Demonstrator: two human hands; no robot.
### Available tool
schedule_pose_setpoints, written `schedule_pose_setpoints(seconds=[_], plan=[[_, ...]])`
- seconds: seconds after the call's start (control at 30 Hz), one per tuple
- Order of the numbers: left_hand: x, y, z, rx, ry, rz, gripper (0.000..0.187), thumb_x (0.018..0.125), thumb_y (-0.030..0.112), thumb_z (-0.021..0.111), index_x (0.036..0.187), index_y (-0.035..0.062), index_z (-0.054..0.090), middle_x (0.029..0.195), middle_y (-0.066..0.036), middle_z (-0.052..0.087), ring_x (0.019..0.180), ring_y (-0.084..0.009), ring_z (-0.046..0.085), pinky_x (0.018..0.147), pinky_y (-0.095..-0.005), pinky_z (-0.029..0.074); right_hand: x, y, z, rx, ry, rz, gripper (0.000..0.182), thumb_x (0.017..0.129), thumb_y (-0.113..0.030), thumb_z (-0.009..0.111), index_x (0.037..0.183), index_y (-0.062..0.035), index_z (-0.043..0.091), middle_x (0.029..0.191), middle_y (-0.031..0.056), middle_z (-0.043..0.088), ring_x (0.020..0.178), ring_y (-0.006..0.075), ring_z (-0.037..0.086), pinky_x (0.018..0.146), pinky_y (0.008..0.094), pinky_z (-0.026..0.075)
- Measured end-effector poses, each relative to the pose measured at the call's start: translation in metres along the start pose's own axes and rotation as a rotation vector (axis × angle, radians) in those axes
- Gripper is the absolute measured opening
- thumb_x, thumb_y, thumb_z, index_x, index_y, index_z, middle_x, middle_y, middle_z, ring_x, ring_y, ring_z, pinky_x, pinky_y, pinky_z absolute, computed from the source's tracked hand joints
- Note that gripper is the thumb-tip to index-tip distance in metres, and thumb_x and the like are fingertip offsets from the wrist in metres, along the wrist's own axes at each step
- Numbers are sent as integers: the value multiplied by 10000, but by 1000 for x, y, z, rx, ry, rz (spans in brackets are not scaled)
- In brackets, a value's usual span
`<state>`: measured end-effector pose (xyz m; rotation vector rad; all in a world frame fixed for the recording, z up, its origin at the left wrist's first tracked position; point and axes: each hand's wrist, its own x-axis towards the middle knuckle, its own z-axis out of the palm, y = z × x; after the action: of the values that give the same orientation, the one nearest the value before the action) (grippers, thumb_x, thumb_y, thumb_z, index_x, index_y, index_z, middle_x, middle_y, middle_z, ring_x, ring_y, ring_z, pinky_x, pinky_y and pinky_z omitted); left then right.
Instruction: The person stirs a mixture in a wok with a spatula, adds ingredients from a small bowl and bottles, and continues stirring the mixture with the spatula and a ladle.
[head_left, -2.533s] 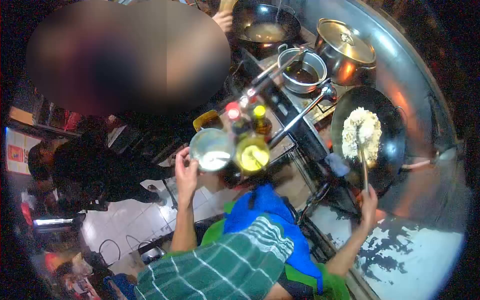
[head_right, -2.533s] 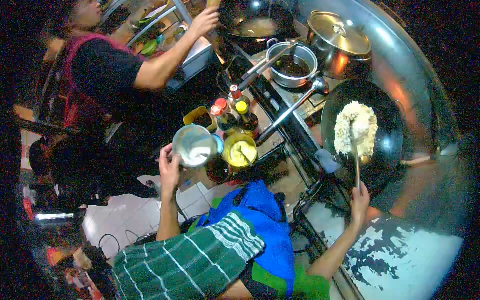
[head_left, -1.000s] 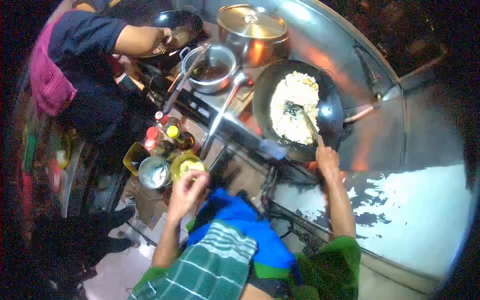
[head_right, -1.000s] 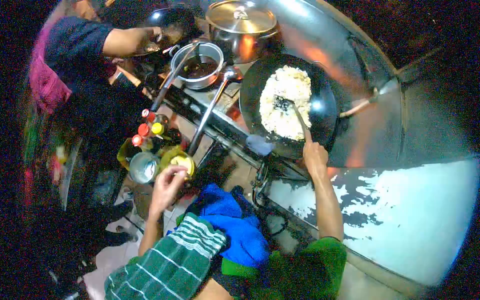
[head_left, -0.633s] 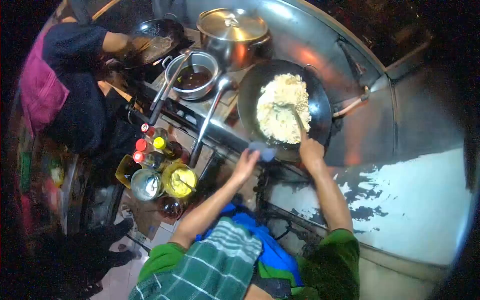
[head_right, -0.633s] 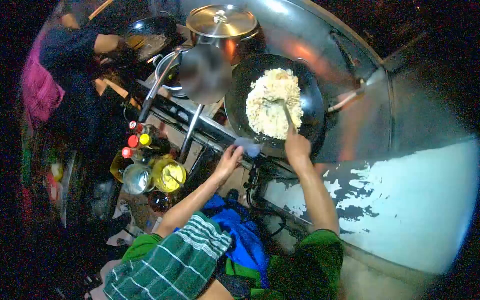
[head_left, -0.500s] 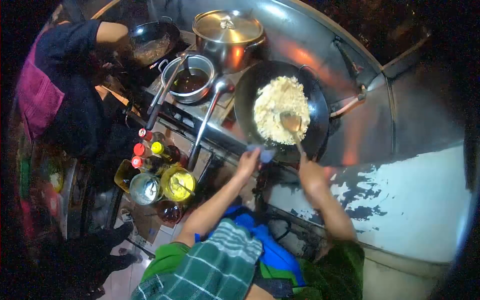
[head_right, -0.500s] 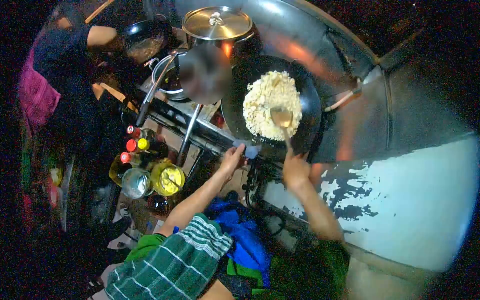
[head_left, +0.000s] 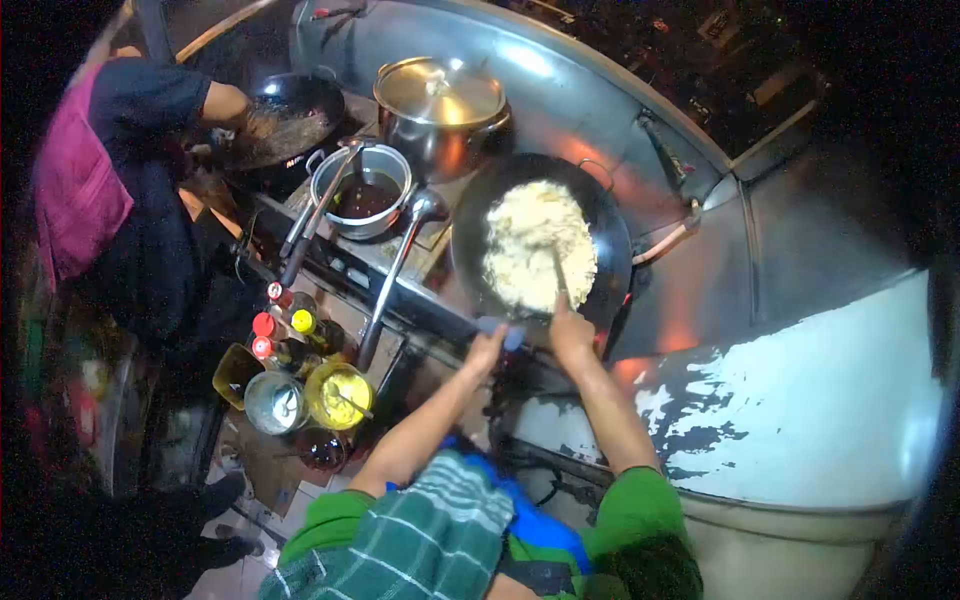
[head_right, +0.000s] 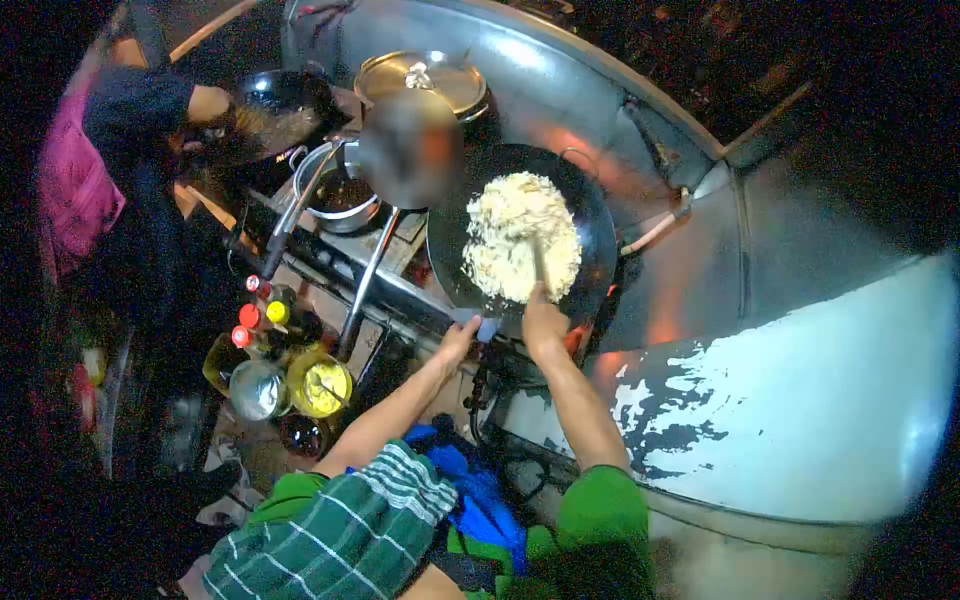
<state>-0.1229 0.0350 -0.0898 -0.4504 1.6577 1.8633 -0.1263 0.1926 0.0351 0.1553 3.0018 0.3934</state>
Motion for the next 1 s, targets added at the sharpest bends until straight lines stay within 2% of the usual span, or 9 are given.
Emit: schedule_pose_setpoints(seconds=[0.1,0.2,0.23,0.3,0.53,0.63,0.73,0.83,1.0], plan=[[-16,30,6,-372,-77,-328,544,831,537,581,982,14,579,888,-110,608,724,-183,596,573,-341,502,-45,-3,-14,-27,-44,18,498,862,-99,450,1337,24,364,778,150,671,657,277,664,561,409,513],[12,19,8,-382,-179,-142,469,837,462,588,1019,31,565,870,-91,591,750,-189,568,587,-339,493,-88,-22,3,-25,-91,-85,544,862,-127,417,1383,-6,312,827,203,664,762,336,662,709,484,484],[17,1,12,-349,-215,-9,443,844,424,584,1033,25,559,881,-98,590,781,-197,565,614,-346,495,-86,-28,-39,139,-387,-70,533,874,-153,397,1387,-44,300,878,239,657,856,369,651,864,514,453],[3,7,13,-187,-29,-194,390,876,340,517,1065,-1,542,928,-118,596,843,-237,565,725,-376,474,-56,2,-58,174,-336,-58,495,851,-132,415,1340,-68,381,899,260,642,881,363,641,781,480,485],[-144,53,4,-404,-95,-311,294,802,327,501,938,74,566,792,-65,588,671,-186,547,558,-341,442,-89,107,-166,524,-315,-185,283,771,-144,569,1030,-70,657,945,176,663,839,347,649,754,411,504],[-75,15,-2,-379,-173,-200,325,808,357,513,958,73,562,836,-52,589,731,-164,543,598,-307,429,-42,77,-130,601,-253,-190,309,739,-156,623,1038,-91,664,914,183,662,868,303,644,842,387,468],[-148,11,-14,-419,-143,-285,304,816,375,511,954,107,549,847,-48,583,756,-163,541,567,-335,425,-55,78,-144,469,-37,-176,309,755,-148,604,1049,-71,657,887,191,660,798,284,657,772,392,493],[-229,11,-41,-459,-98,-475,282,823,382,518,954,133,545,896,-42,580,802,-152,545,554,-341,439,-107,106,-217,494,-241,-128,290,752,-83,613,1037,-57,663,846,155,677,771,284,663,758,390,502],[-143,14,6,-477,-121,-359,274,812,347,530,938,107,569,826,-35,581,734,-189,550,570,-358,444,-89,73,-181,522,-105,-279,235,727,-141,639,950,-75,676,899,176,659,860,349,634,798,417,490]])
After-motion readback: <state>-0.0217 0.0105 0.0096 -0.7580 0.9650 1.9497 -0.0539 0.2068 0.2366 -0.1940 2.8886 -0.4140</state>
